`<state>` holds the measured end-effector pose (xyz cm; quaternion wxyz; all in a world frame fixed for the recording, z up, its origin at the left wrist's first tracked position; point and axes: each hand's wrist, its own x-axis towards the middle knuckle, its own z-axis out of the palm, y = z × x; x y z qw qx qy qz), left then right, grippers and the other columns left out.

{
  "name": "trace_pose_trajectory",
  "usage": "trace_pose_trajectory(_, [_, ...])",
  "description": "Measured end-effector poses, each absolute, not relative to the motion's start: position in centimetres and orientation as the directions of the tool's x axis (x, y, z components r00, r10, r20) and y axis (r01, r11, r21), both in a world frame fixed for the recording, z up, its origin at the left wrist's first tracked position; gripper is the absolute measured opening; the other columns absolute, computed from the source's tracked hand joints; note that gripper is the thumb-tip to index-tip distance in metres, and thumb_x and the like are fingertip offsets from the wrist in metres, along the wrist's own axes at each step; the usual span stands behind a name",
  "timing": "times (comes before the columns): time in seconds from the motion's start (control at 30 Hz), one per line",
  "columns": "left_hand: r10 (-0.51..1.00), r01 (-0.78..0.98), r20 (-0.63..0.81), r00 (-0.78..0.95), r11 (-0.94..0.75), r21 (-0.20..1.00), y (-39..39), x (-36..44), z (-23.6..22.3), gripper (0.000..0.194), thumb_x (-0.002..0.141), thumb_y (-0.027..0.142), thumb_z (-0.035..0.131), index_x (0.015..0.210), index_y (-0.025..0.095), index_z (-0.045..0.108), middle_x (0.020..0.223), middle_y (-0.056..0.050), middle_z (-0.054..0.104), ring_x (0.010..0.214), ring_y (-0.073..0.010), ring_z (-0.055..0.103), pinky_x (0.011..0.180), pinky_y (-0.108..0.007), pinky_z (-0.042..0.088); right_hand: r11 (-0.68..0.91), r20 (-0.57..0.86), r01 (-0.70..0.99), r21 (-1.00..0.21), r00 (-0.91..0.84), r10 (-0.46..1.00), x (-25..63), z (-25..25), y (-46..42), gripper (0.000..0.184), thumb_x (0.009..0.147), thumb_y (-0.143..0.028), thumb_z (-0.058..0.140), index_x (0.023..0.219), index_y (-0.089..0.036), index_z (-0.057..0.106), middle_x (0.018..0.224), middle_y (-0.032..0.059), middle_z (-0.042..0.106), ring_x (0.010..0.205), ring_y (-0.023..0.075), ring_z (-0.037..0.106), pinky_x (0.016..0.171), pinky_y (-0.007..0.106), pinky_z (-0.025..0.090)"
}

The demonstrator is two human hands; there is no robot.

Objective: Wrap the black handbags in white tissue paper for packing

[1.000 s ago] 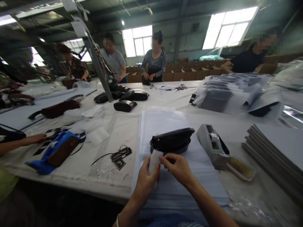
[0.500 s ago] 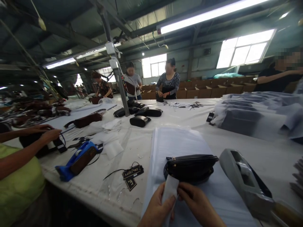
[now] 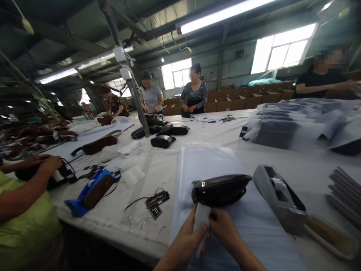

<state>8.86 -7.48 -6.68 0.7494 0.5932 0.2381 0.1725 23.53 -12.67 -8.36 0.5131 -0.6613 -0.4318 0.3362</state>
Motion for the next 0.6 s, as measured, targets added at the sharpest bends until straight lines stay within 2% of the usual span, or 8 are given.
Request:
trace_pose_trajectory(0.1, [0.58,0.022,-0.18,0.795,0.27,0.963,-8.1,8.9,-5.4,0.084,0.087,0.046,0.063,0.153,0.021,0.018,0.081,0.001,0.057,0.048,-0.0066,0.046,0.043,-0.019,0.035,-0.11,0.009,0.243,-0.964,0.445,0.896,23.9,-8.1,-13.6,0.026,0.075,-0.037,0.055,0.064,-0.016,0.068,0.062,0.0047,0.065,0.067,0.0228,0.06,0.063,0.031,0.045])
trace_pose_trajectory(0.13, [0.586,0.017,-0.182,0.79,0.275,0.961,-8.2,8.9,-5.3,0.084,0.087,0.045,0.063,0.154,0.021,0.017,0.081,0.001,0.057,0.049,-0.0067,0.046,0.043,-0.019,0.035,-0.102,-0.003,0.19,-0.976,0.459,0.889,23.9,-8.0,-14.0,0.03,0.079,-0.042,0.055,0.069,-0.016,0.069,0.066,0.0051,0.066,0.07,0.0228,0.06,0.066,0.031,0.045])
trace_pose_trajectory(0.23, [0.605,0.026,-0.189,0.774,0.268,0.963,-8.4,9.1,-5.4,0.088,0.087,0.046,0.063,0.154,0.02,0.013,0.082,0.001,0.058,0.049,-0.0075,0.047,0.045,-0.02,0.038,-0.039,-0.081,-0.102,-0.994,0.45,0.889,23.3,-7.6,-15.0,0.045,0.087,-0.057,0.052,0.082,-0.016,0.069,0.076,0.0051,0.066,0.071,0.02,0.06,0.066,0.03,0.047])
trace_pose_trajectory(0.33, [0.625,0.053,-0.199,0.755,0.244,0.968,-8.6,9.2,-5.9,0.092,0.087,0.048,0.064,0.155,0.019,0.009,0.081,0.001,0.059,0.049,-0.0083,0.049,0.046,-0.021,0.041,-0.006,-0.115,-0.245,-0.969,0.433,0.894,22.4,-7.2,-14.7,0.047,0.082,-0.062,0.062,0.077,-0.015,0.066,0.063,0.0011,0.059,0.057,0.0151,0.053,0.054,0.026,0.043])
trace_pose_trajectory(0.43, [0.644,0.045,-0.185,0.742,0.228,0.973,-8.8,9.3,-5.9,0.09,0.087,0.048,0.063,0.155,0.02,0.01,0.08,0.001,0.059,0.049,-0.0082,0.049,0.045,-0.021,0.041,-0.027,-0.146,-0.266,-0.964,0.441,0.886,22.1,-6.9,-13.8,0.049,0.074,-0.062,0.071,0.064,-0.015,0.061,0.052,-0.0005,0.053,0.05,0.0132,0.048,0.048,0.025,0.038])
trace_pose_trajectory(0.5, [0.652,0.034,-0.185,0.735,0.237,0.971,-8.8,9.3,-5.6,0.088,0.088,0.047,0.063,0.155,0.021,0.012,0.08,0.001,0.059,0.049,-0.0082,0.05,0.044,-0.02,0.04,-0.032,-0.138,-0.244,-0.969,0.429,0.893,22.3,-7.0,-13.7,0.051,0.076,-0.063,0.069,0.063,-0.015,0.06,0.052,0.0,0.053,0.05,0.0135,0.049,0.049,0.025,0.04])
trace_pose_trajectory(0.53, [0.651,0.033,-0.193,0.734,0.249,0.968,-8.8,9.3,-5.5,0.088,0.088,0.047,0.063,0.155,0.021,0.013,0.08,0.001,0.059,0.049,-0.0085,0.05,0.044,-0.02,0.04,-0.032,-0.122,-0.212,-0.977,0.426,0.896,22.4,-7.0,-13.9,0.05,0.078,-0.063,0.067,0.066,-0.015,0.062,0.055,0.0005,0.055,0.053,0.0142,0.051,0.052,0.026,0.043])
trace_pose_trajectory(0.6, [0.648,0.03,-0.201,0.735,0.266,0.963,-8.8,9.4,-5.3,0.088,0.088,0.047,0.063,0.155,0.021,0.012,0.084,-0.001,0.062,0.051,-0.0095,0.052,0.047,-0.022,0.043,-0.027,-0.092,-0.15,-0.988,0.445,0.891,22.5,-7.2,-14.8,0.047,0.081,-0.063,0.064,0.086,-0.016,0.067,0.072,0.0037,0.064,0.065,0.0173,0.059,0.062,0.028,0.051])
